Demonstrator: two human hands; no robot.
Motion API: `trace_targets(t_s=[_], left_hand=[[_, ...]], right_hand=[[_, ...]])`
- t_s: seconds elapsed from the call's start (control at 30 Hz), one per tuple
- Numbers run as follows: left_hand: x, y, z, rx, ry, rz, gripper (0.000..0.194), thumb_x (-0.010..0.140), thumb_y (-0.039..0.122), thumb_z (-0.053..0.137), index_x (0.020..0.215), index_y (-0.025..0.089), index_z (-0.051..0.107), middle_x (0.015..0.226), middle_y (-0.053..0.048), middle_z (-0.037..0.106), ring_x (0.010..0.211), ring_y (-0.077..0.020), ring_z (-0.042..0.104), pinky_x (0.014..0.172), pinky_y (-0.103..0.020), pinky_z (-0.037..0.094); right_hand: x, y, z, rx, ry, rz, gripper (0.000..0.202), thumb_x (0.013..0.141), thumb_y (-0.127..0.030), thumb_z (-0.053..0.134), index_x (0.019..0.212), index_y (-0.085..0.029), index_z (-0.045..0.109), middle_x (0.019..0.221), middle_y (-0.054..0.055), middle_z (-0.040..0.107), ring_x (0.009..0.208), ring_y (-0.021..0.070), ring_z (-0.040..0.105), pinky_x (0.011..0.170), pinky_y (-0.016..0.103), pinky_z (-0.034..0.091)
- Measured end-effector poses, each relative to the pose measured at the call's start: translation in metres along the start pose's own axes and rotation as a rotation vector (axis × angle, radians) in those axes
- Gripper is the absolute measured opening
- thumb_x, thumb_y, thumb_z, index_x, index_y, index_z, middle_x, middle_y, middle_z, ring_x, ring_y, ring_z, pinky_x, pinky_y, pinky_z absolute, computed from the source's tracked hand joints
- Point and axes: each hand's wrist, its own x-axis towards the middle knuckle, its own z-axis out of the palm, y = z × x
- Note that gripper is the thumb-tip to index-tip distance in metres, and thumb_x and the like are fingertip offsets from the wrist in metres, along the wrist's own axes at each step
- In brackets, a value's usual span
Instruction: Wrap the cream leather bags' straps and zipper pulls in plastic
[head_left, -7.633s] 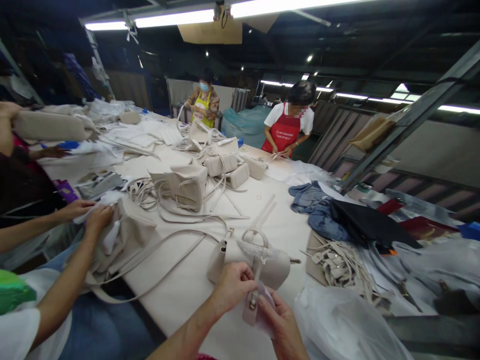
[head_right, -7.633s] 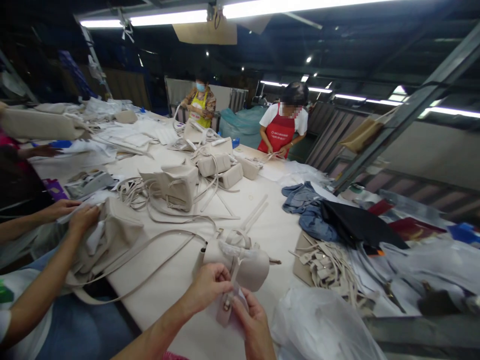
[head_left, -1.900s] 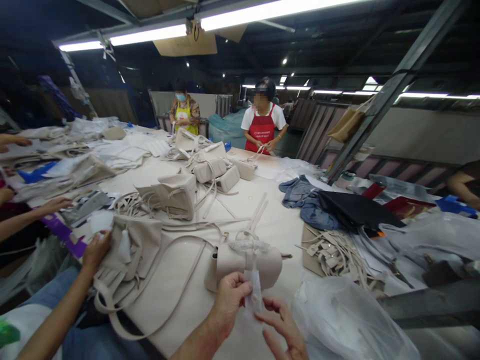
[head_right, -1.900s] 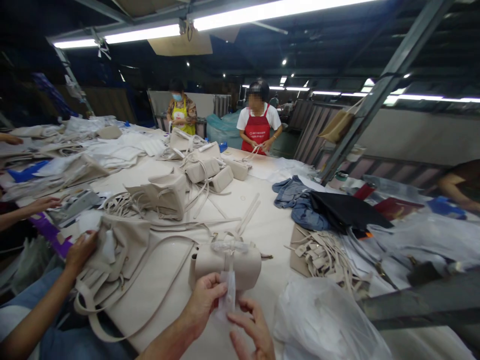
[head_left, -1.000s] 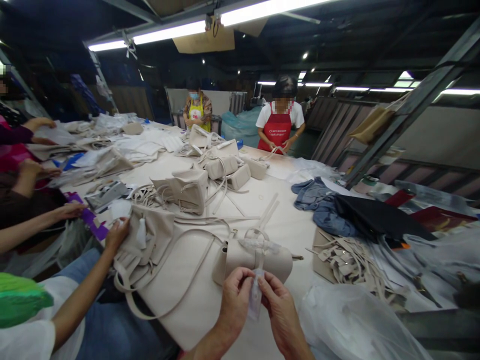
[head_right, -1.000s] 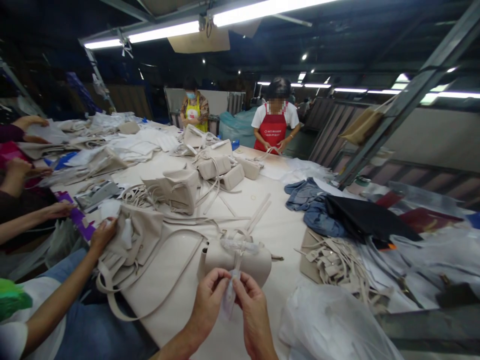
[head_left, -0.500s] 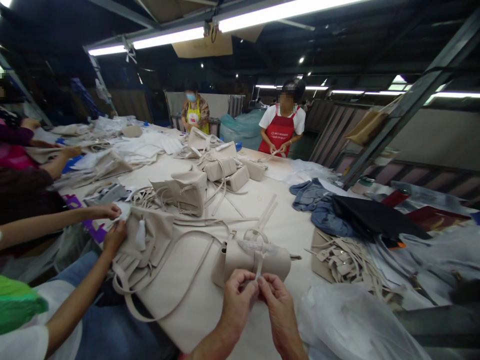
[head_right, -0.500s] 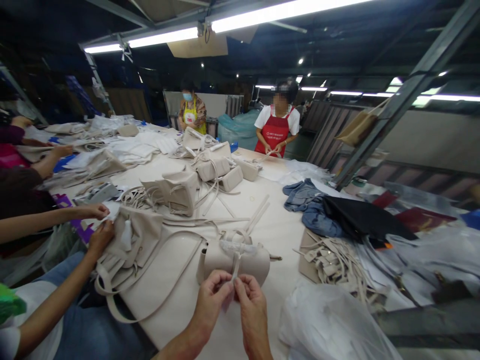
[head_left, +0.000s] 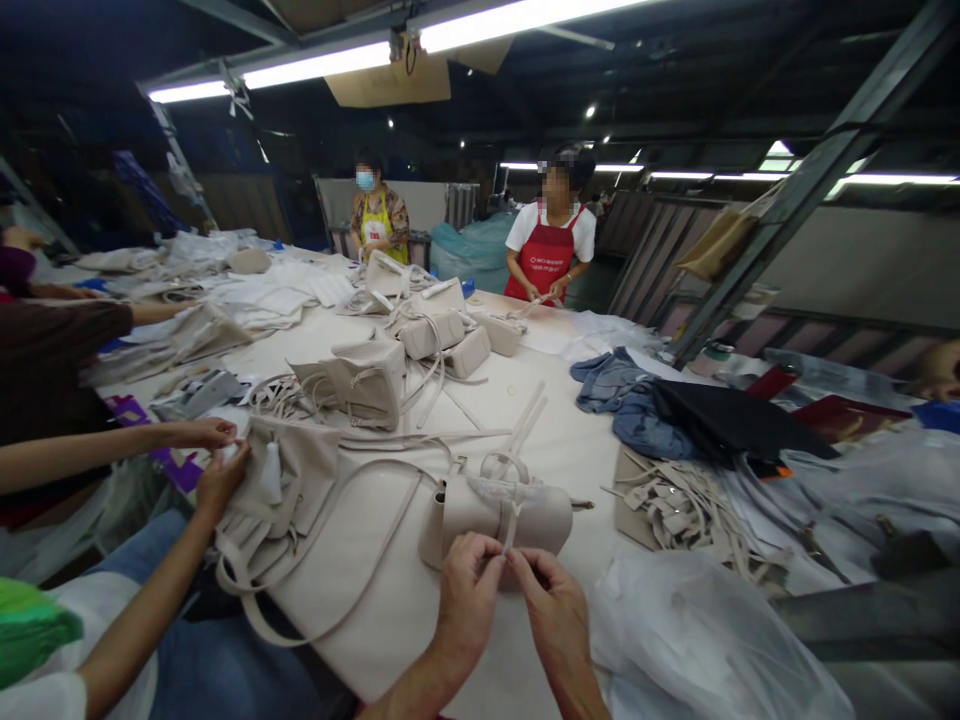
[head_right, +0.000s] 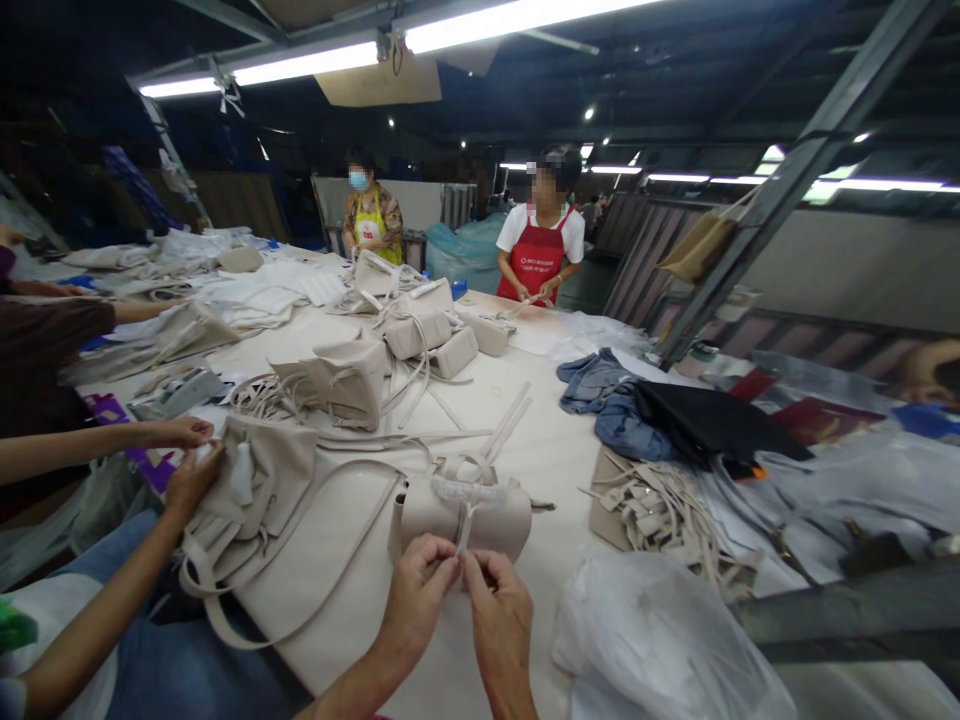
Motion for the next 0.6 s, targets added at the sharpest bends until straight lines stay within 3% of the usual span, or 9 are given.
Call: trace_targets(t_s=[0.1, 0.2, 0.3, 0.4, 0.47, 0.6], left_hand=[[-0.002, 0.0, -0.001, 0.044, -0.002, 0.017, 0.007, 0.073, 0.019, 0.06, 0.069, 0.019, 0.066, 0.076, -0.005, 0.06, 0.078, -0.0194, 0.053, 0.072, -0.027, 0.039], [-0.001, -0.003, 0.001, -0.033, 0.001, -0.015, 0.006, 0.072, 0.023, 0.063, 0.07, 0.018, 0.063, 0.075, -0.004, 0.06, 0.075, -0.0175, 0.054, 0.07, -0.026, 0.04], [0.004, -0.005, 0.004, -0.275, -0.038, -0.191, 0.02, 0.064, 0.029, 0.072, 0.075, 0.016, 0.061, 0.064, 0.0, 0.057, 0.063, -0.0138, 0.052, 0.062, -0.024, 0.039], [0.006, -0.005, 0.006, -0.47, -0.145, -0.401, 0.036, 0.056, 0.034, 0.079, 0.082, 0.013, 0.066, 0.065, -0.001, 0.062, 0.064, -0.0136, 0.054, 0.065, -0.024, 0.04], [0.006, -0.004, 0.005, -0.511, -0.207, -0.466, 0.038, 0.052, 0.035, 0.081, 0.079, 0.011, 0.069, 0.071, -0.004, 0.066, 0.072, -0.0155, 0.057, 0.071, -0.025, 0.041], [0.009, -0.003, 0.003, -0.472, -0.234, -0.498, 0.034, 0.049, 0.035, 0.082, 0.069, 0.012, 0.067, 0.067, -0.002, 0.064, 0.065, -0.0124, 0.054, 0.065, -0.023, 0.039]], right_hand=[[-0.005, -0.002, 0.002, 0.021, -0.001, 0.029, 0.038, 0.068, -0.056, 0.063, 0.075, -0.019, 0.069, 0.077, 0.005, 0.068, 0.082, 0.0234, 0.059, 0.081, 0.032, 0.042], [-0.007, -0.004, 0.006, 0.189, -0.058, 0.082, 0.04, 0.067, -0.055, 0.065, 0.081, -0.018, 0.07, 0.083, 0.005, 0.069, 0.086, 0.0235, 0.059, 0.085, 0.033, 0.042], [-0.006, -0.001, 0.008, 0.407, -0.116, 0.162, 0.038, 0.065, -0.052, 0.071, 0.081, -0.018, 0.069, 0.081, 0.003, 0.068, 0.082, 0.0206, 0.058, 0.081, 0.031, 0.044], [-0.003, 0.006, 0.009, 0.52, -0.128, 0.19, 0.036, 0.062, -0.049, 0.074, 0.078, -0.018, 0.068, 0.075, 0.001, 0.065, 0.076, 0.0173, 0.057, 0.073, 0.028, 0.045], [-0.002, 0.01, 0.01, 0.465, -0.078, 0.113, 0.032, 0.066, -0.049, 0.071, 0.076, -0.018, 0.067, 0.079, 0.002, 0.064, 0.079, 0.0175, 0.057, 0.075, 0.028, 0.046], [-0.002, 0.012, 0.008, 0.079, 0.031, -0.232, 0.025, 0.079, -0.04, 0.059, 0.088, -0.022, 0.072, 0.109, 0.008, 0.06, 0.106, 0.0219, 0.054, 0.097, 0.035, 0.041]])
